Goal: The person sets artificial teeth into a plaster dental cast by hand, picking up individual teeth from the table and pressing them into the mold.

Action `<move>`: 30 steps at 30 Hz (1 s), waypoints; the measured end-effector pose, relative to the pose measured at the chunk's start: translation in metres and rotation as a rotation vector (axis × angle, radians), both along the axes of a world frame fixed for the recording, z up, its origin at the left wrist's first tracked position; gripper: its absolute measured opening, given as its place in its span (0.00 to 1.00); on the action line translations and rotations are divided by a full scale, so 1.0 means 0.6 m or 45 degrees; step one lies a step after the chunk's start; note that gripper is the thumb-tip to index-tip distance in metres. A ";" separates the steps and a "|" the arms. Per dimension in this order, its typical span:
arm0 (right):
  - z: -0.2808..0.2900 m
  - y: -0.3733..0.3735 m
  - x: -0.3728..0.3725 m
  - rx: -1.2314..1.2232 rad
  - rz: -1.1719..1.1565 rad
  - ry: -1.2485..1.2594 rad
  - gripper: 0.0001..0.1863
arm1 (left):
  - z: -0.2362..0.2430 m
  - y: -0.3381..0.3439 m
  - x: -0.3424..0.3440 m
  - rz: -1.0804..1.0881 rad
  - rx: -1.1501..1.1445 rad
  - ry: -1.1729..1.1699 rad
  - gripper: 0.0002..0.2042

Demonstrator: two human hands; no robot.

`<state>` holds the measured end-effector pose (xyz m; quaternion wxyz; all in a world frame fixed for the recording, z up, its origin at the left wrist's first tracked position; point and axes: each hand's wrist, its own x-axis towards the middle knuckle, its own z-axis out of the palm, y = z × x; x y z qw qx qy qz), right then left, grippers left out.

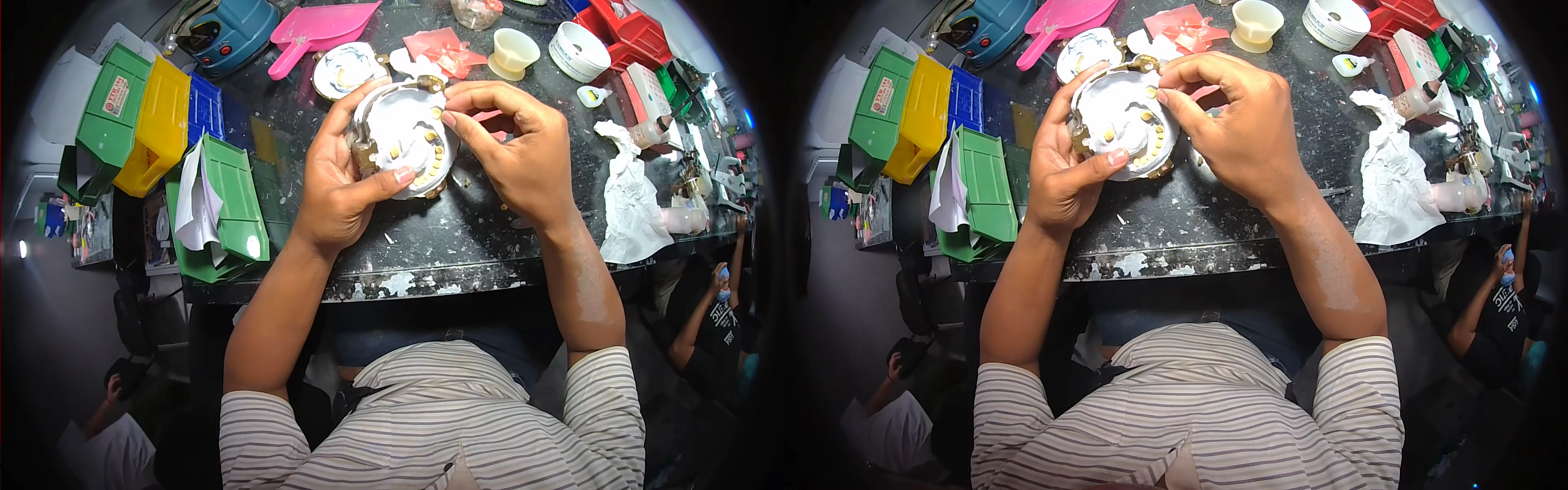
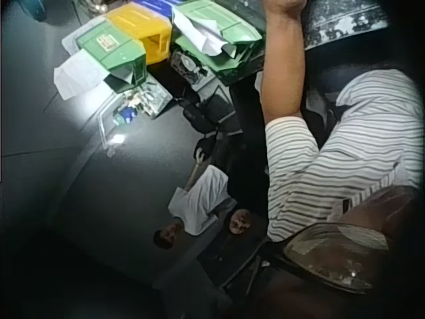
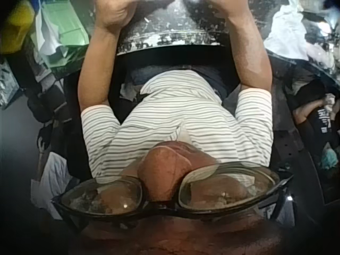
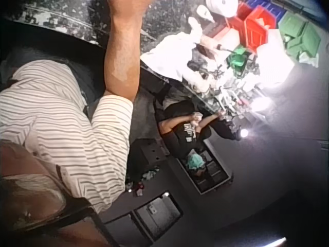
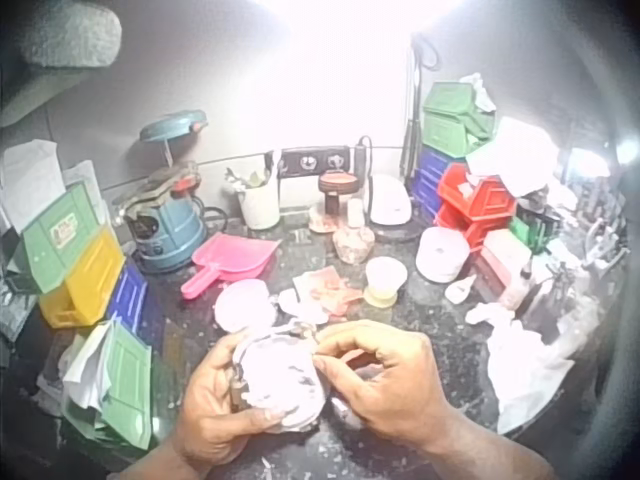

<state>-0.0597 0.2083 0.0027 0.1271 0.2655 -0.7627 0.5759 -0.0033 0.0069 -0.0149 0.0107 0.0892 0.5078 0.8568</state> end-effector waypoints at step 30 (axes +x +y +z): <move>0.005 -0.004 0.007 0.094 0.076 0.081 0.08 | 0.006 0.000 0.000 0.046 0.083 -0.022 0.43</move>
